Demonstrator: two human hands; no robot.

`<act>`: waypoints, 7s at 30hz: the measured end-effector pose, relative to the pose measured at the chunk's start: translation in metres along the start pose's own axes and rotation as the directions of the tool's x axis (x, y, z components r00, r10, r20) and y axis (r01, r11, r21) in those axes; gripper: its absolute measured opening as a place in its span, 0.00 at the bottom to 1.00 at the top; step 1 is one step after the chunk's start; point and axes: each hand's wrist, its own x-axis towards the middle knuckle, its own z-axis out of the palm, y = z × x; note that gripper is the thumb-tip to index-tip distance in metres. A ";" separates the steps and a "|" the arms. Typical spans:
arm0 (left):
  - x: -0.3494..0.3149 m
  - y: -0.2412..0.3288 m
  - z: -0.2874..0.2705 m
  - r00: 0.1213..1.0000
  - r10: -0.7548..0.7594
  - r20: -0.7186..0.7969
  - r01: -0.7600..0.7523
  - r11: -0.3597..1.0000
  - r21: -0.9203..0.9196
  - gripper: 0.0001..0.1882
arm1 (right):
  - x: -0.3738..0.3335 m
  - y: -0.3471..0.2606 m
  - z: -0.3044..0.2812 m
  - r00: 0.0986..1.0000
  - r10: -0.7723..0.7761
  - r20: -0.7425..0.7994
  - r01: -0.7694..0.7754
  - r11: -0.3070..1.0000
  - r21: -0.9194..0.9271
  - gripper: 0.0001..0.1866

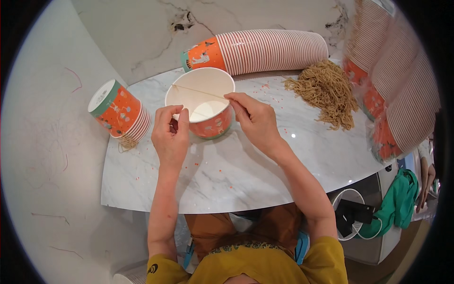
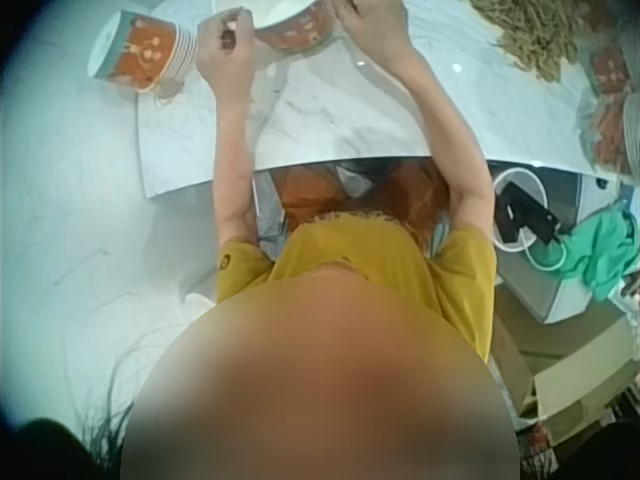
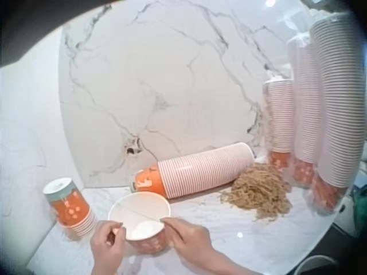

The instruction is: Tying thin cords or strings through pre-punched holes in paper bowls as part of an assembly task.

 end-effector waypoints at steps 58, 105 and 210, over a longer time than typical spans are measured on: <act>-0.013 0.004 0.008 0.788 -0.437 0.433 0.608 0.664 -0.436 0.09 | 0.014 0.033 -0.016 0.817 0.570 0.084 -0.465 0.567 0.680 0.12; -0.013 0.003 0.010 0.640 -0.469 0.609 0.751 0.551 -0.364 0.16 | -0.021 0.000 0.023 0.993 -0.006 0.114 0.001 0.999 0.046 0.04; 0.086 0.010 0.014 0.619 -0.197 0.760 0.106 0.980 0.168 0.07 | -0.008 0.003 0.015 0.899 0.359 0.251 -0.410 0.892 0.190 0.08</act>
